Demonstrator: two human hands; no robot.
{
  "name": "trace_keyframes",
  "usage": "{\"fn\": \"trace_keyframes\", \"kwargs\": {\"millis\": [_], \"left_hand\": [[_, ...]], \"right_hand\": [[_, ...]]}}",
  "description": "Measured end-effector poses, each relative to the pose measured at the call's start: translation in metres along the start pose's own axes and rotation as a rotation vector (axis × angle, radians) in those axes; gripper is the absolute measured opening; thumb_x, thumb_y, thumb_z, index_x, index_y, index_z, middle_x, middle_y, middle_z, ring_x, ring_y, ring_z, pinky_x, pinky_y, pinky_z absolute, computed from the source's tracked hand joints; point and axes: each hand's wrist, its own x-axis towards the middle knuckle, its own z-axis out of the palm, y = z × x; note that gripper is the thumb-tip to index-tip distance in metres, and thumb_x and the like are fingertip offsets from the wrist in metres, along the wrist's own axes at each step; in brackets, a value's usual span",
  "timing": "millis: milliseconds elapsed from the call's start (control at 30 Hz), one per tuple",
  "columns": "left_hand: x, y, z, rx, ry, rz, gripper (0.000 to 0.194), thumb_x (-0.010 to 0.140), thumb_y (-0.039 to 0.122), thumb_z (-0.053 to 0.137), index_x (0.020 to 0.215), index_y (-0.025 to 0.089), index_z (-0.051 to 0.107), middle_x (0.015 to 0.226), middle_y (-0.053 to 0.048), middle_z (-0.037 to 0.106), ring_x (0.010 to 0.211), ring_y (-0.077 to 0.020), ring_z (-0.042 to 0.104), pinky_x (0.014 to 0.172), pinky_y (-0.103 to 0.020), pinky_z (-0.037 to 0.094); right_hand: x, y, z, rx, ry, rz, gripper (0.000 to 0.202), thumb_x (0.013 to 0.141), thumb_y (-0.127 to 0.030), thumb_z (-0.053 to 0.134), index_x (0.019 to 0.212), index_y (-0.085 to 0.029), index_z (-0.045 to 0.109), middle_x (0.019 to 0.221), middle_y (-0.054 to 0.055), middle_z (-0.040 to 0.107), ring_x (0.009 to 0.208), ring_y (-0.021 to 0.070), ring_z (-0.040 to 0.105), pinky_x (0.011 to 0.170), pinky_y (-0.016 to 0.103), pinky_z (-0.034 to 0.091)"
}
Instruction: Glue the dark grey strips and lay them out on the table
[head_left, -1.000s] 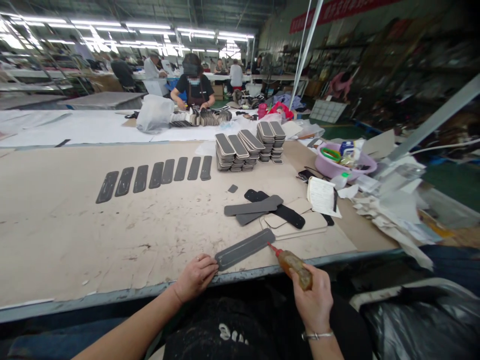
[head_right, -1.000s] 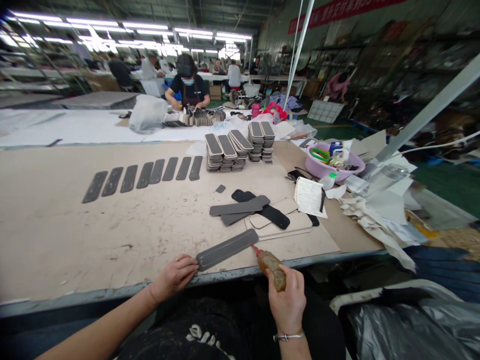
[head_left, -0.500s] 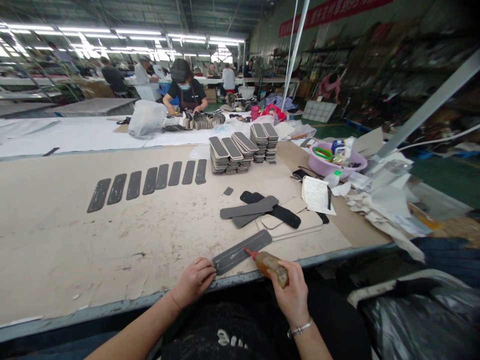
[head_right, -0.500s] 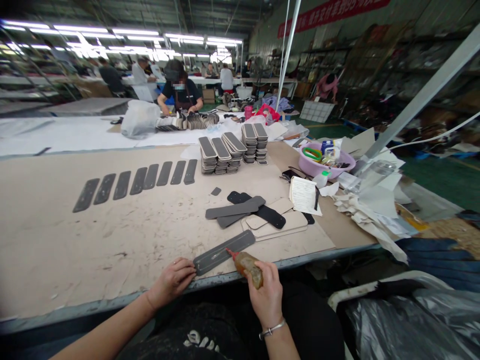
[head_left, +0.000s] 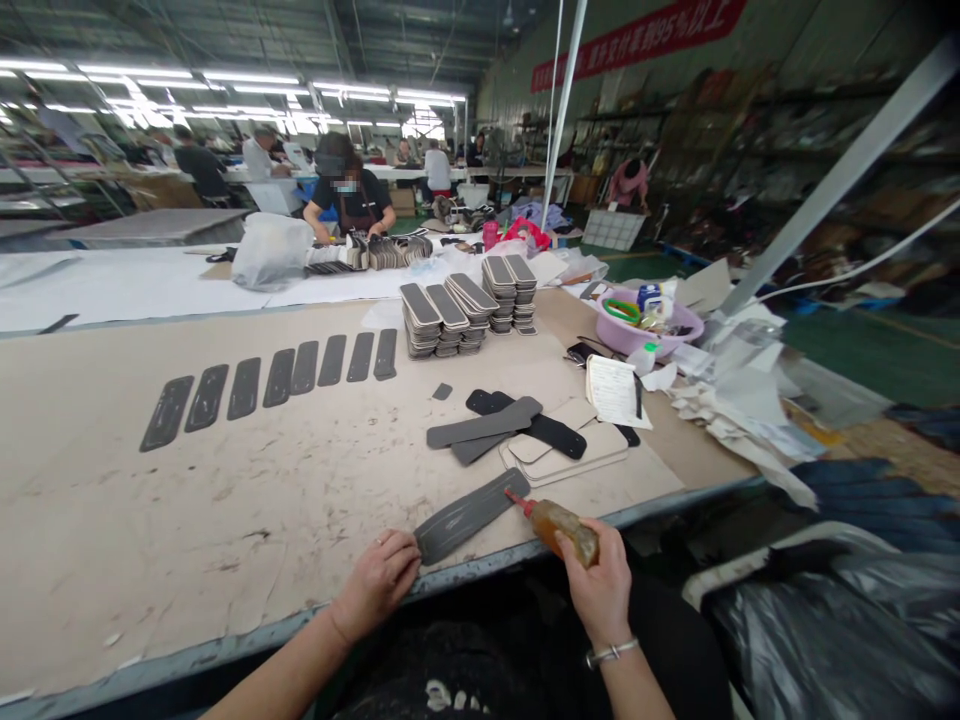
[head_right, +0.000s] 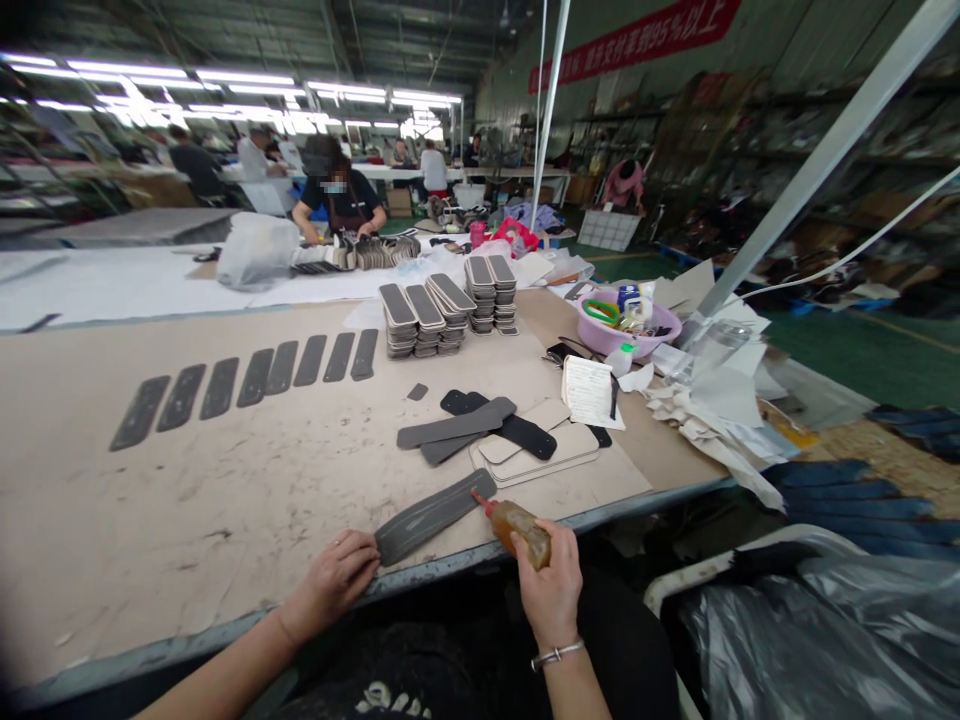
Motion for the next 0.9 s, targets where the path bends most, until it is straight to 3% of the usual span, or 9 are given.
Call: {"fn": "trace_keyframes", "kwargs": {"millis": [233,500,633,767,900], "left_hand": [[0.001,0.001,0.001,0.030,-0.015,-0.005,0.015,0.091,0.012,0.045,0.089,0.016,0.060,0.086,-0.008,0.060,0.082,-0.0179,0.056,0.074,-0.031,0.052],[0.001,0.002,0.002,0.043,-0.035,-0.013,0.016,0.092,0.012,0.043,0.089,0.016,0.058,0.087,-0.007,0.059,0.081,-0.0173,0.055,0.075,-0.031,0.052],[0.000,0.001,0.002,0.042,-0.030,-0.013,0.015,0.092,0.012,0.044,0.089,0.015,0.058,0.087,-0.007,0.059,0.081,-0.0174,0.054,0.075,-0.032,0.051],[0.002,0.003,0.000,0.028,-0.050,-0.036,0.016,0.092,0.014,0.044,0.089,0.016,0.060,0.087,-0.008,0.060,0.083,-0.0173,0.056,0.076,-0.030,0.053],[0.004,0.006,-0.002,0.033,-0.038,-0.032,0.017,0.092,0.014,0.044,0.088,0.016,0.060,0.086,-0.008,0.060,0.081,-0.0175,0.057,0.074,-0.030,0.053]], "right_hand": [[-0.001,0.010,-0.004,0.058,0.019,0.119,0.033,0.085,-0.045,0.063,0.104,-0.020,0.054,0.094,0.004,0.057,0.084,0.0203,0.056,0.076,0.037,0.048],[-0.012,-0.010,0.005,0.171,-0.177,0.080,0.027,0.084,-0.043,0.063,0.097,-0.021,0.057,0.087,0.002,0.058,0.079,0.0186,0.057,0.070,0.033,0.051],[-0.010,-0.001,0.000,0.145,-0.107,0.095,0.029,0.084,-0.044,0.063,0.099,-0.021,0.056,0.091,0.003,0.059,0.081,0.0189,0.058,0.073,0.034,0.050],[0.005,0.017,-0.007,0.072,0.010,0.114,0.033,0.083,-0.046,0.064,0.101,-0.020,0.055,0.092,0.004,0.058,0.081,0.0200,0.057,0.074,0.036,0.048],[0.020,0.028,-0.004,0.016,0.044,0.076,0.037,0.082,-0.050,0.064,0.101,-0.020,0.056,0.094,0.006,0.058,0.087,0.0224,0.056,0.080,0.039,0.047]]}}
